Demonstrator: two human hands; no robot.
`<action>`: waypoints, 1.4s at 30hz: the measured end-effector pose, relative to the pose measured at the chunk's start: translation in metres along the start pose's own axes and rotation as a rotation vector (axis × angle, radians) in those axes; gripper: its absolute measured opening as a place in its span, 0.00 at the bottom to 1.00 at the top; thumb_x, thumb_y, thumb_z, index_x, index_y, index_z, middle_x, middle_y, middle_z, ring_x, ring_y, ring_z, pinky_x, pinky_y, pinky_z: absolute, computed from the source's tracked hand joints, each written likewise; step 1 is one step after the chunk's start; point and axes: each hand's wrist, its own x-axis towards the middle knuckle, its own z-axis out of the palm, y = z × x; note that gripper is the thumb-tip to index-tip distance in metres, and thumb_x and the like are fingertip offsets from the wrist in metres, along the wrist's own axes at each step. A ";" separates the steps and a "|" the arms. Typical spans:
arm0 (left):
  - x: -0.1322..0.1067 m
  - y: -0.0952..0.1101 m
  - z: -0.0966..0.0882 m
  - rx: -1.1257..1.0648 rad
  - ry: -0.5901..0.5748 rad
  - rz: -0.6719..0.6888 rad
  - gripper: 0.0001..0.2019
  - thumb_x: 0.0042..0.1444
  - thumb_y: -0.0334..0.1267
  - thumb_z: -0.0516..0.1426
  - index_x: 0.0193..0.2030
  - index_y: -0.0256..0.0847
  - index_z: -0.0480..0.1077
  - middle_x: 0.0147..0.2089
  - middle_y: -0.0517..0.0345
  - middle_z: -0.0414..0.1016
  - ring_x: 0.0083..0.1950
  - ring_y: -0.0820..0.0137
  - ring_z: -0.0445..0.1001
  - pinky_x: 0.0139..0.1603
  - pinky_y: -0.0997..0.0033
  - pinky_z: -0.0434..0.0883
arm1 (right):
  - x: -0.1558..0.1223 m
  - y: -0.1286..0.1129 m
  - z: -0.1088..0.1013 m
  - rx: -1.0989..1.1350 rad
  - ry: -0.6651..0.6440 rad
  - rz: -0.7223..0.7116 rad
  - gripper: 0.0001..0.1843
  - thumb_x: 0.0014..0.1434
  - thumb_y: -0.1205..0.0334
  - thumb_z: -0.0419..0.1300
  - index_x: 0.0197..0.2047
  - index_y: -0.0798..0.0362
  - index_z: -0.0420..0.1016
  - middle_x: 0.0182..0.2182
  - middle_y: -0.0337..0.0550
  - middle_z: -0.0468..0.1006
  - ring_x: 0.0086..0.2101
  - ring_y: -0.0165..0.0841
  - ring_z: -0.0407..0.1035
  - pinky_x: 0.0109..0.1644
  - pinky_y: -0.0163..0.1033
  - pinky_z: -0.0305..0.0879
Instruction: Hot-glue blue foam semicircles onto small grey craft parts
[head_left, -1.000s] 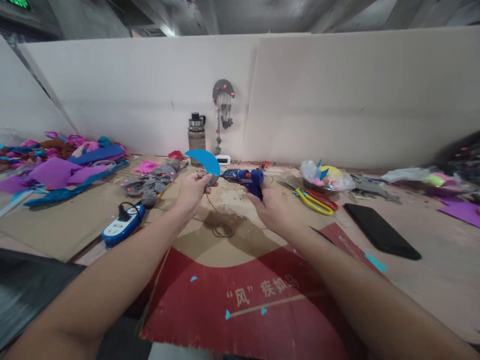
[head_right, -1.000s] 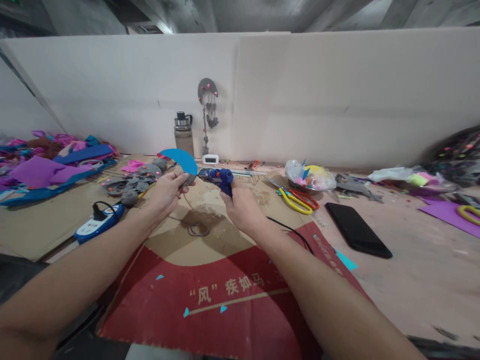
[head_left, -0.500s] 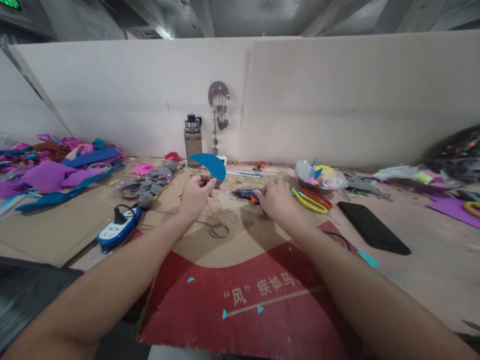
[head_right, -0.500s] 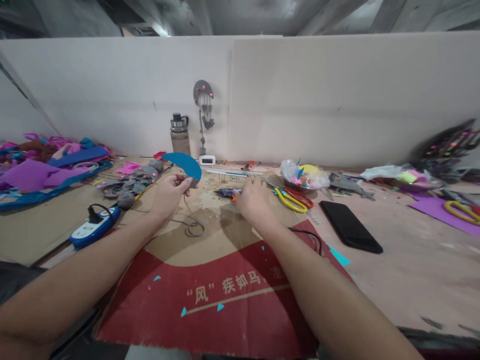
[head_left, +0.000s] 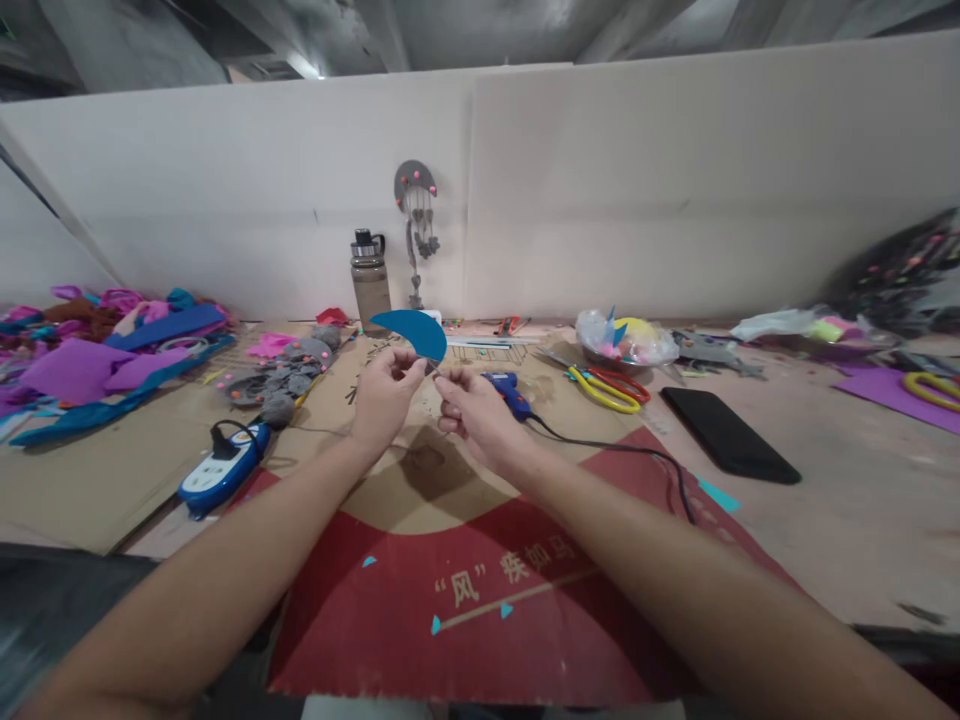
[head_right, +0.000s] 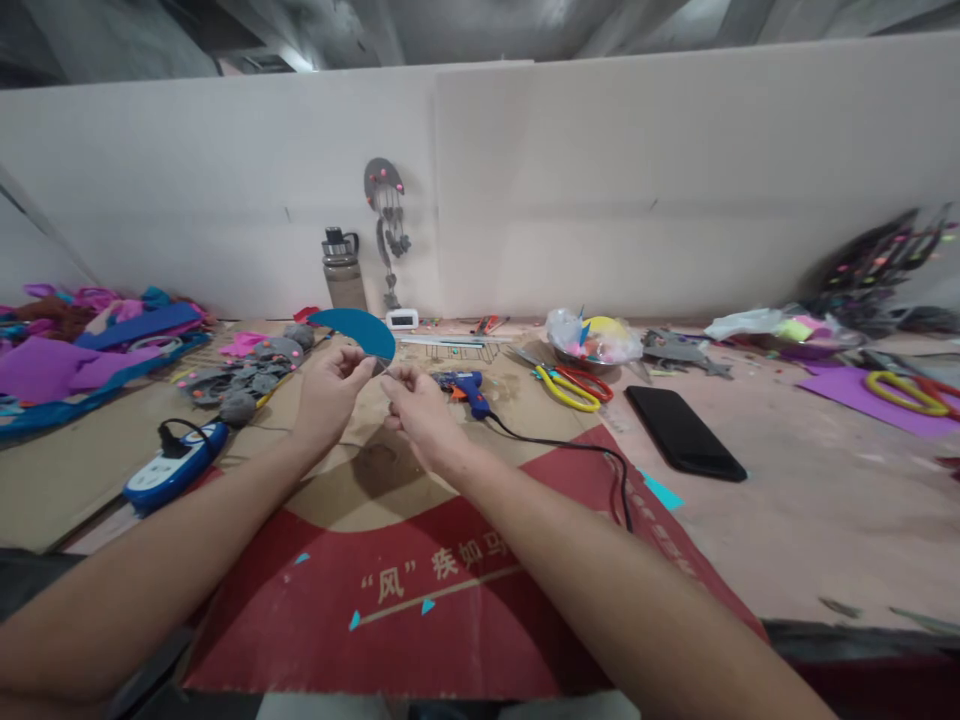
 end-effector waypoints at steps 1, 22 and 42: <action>0.001 -0.002 0.000 -0.039 -0.010 -0.023 0.08 0.52 0.42 0.57 0.32 0.39 0.68 0.31 0.59 0.72 0.31 0.73 0.69 0.36 0.72 0.65 | 0.001 -0.002 -0.002 -0.045 0.033 -0.023 0.16 0.48 0.54 0.65 0.32 0.50 0.61 0.21 0.26 0.56 0.18 0.20 0.48 0.21 0.30 0.49; -0.003 0.004 0.007 -0.433 -0.109 -0.317 0.08 0.47 0.41 0.62 0.29 0.40 0.70 0.30 0.58 0.75 0.31 0.73 0.69 0.32 0.72 0.61 | 0.013 -0.005 -0.019 -0.354 0.289 -0.215 0.11 0.50 0.53 0.61 0.29 0.52 0.69 0.22 0.33 0.65 0.21 0.24 0.49 0.24 0.34 0.46; -0.002 -0.002 0.004 -0.692 -0.321 -0.574 0.13 0.43 0.42 0.67 0.28 0.39 0.69 0.30 0.61 0.71 0.32 0.76 0.68 0.31 0.75 0.65 | 0.001 -0.019 -0.016 -0.043 0.133 -0.017 0.17 0.40 0.56 0.68 0.27 0.52 0.64 0.16 0.26 0.55 0.16 0.20 0.42 0.19 0.31 0.35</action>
